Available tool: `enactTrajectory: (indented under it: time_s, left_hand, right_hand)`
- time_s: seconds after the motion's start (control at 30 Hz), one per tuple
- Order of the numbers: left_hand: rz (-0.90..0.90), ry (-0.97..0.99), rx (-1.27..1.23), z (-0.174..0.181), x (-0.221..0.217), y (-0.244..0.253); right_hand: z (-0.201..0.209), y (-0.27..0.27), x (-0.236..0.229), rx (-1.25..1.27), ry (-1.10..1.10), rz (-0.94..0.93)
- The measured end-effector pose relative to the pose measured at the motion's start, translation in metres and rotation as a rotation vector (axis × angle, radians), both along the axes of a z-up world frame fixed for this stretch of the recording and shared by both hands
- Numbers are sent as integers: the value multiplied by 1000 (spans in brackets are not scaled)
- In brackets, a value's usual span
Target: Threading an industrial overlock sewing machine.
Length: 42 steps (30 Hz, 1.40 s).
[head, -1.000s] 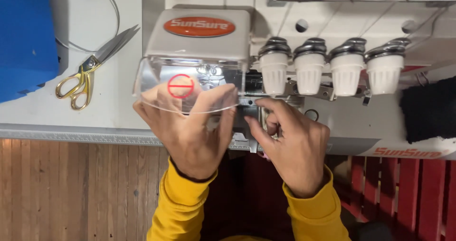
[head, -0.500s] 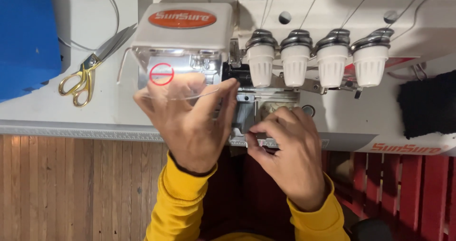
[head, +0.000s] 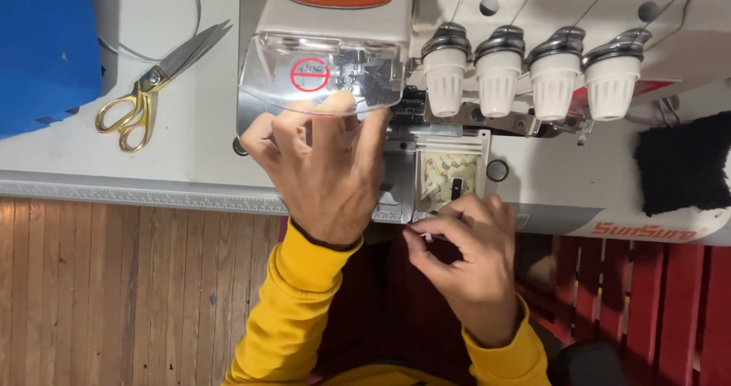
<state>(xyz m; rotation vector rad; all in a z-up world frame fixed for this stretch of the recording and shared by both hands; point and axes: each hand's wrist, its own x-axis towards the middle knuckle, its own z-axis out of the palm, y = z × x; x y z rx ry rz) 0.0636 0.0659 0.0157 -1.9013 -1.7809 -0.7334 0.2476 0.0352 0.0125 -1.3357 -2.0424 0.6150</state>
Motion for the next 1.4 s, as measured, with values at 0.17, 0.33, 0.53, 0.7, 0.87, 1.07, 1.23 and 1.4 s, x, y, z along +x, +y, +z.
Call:
enactTrajectory:
  time_s: [0.17,0.33,0.53,0.7,0.87,1.07,1.23,1.4]
  left_hand:
    - [6,9,31,0,2,1]
    - [-40,-48,63,7,9,-2]
    - [-85,-168,113,39,10,-5]
    - [-163,-503,19,60,6,-13]
    - [-301,-743,-65,55,-2,-30]
    - [-484,-1060,-63,51,-4,-49]
    - [-594,-1135,-102,55,-8,-70]
    - [-694,-1188,-63,75,0,-82]
  right_hand:
    - [3,-5,-8,48,40,-45]
    - [11,7,-6,55,177,-48]
    - [21,30,-6,38,192,-72]
    - [21,45,-18,119,90,-76]
    - [15,56,-29,261,-6,-76]
    - [11,59,-36,221,-10,-112]
    - [12,54,-33,221,19,-99]
    - [7,39,-21,212,1,-135]
